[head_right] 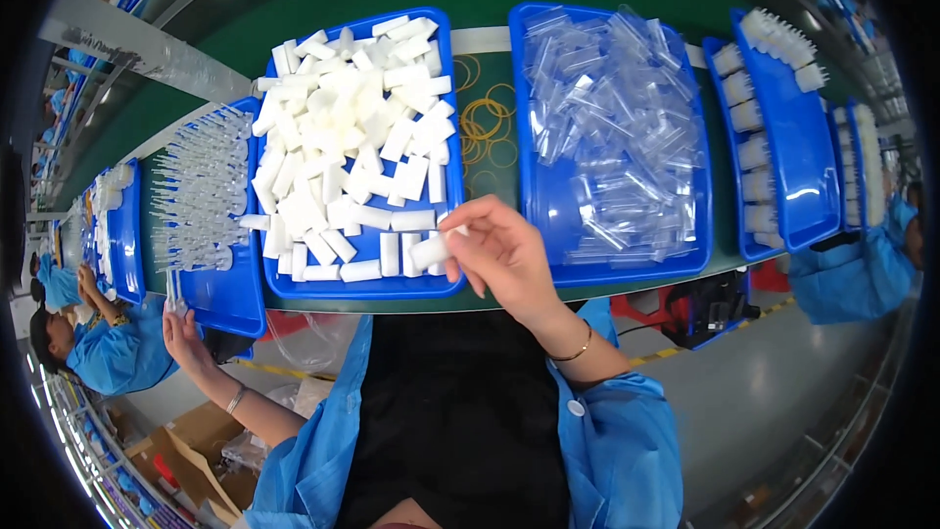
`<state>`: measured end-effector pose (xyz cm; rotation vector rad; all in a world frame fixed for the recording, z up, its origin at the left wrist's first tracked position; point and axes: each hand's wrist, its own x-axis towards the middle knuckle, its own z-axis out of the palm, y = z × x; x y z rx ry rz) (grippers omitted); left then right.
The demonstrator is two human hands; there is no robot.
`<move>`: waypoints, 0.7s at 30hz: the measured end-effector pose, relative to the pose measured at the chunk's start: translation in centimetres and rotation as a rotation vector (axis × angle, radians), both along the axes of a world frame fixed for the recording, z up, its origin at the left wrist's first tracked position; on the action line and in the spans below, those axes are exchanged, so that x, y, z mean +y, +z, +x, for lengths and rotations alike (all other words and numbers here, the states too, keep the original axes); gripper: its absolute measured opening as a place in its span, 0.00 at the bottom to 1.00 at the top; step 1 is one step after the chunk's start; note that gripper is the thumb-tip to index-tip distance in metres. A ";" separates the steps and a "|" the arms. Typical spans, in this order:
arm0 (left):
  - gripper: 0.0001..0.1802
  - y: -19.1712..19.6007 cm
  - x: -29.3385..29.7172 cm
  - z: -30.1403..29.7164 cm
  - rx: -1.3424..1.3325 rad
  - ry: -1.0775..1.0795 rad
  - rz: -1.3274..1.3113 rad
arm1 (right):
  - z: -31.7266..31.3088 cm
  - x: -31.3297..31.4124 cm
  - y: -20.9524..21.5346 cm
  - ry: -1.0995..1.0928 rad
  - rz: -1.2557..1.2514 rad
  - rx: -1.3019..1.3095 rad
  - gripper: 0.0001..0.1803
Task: The person assembles component bundles by attaching white foam pieces onto the prongs of a plastic base, sliding clear plastic covers over each prong, and wrapping a rubber band around the bundle.
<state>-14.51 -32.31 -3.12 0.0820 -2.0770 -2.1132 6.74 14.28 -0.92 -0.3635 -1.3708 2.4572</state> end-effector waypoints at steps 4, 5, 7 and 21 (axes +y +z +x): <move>0.24 -0.3 -2.0 1.5 0.007 -0.061 0.243 | 0.1 -0.6 0.5 0.037 0.110 -0.014 0.06; 0.24 -0.1 -2.3 1.9 0.005 -0.049 0.236 | 0.2 -0.8 0.4 0.050 0.103 -0.015 0.06; 0.25 0.9 -1.9 2.4 0.031 0.012 0.274 | 0.4 -0.7 0.4 0.046 0.085 -0.027 0.08; 0.26 1.9 24.8 12.0 -0.258 -0.627 0.493 | 2.5 -1.5 1.8 -0.087 0.309 0.056 0.09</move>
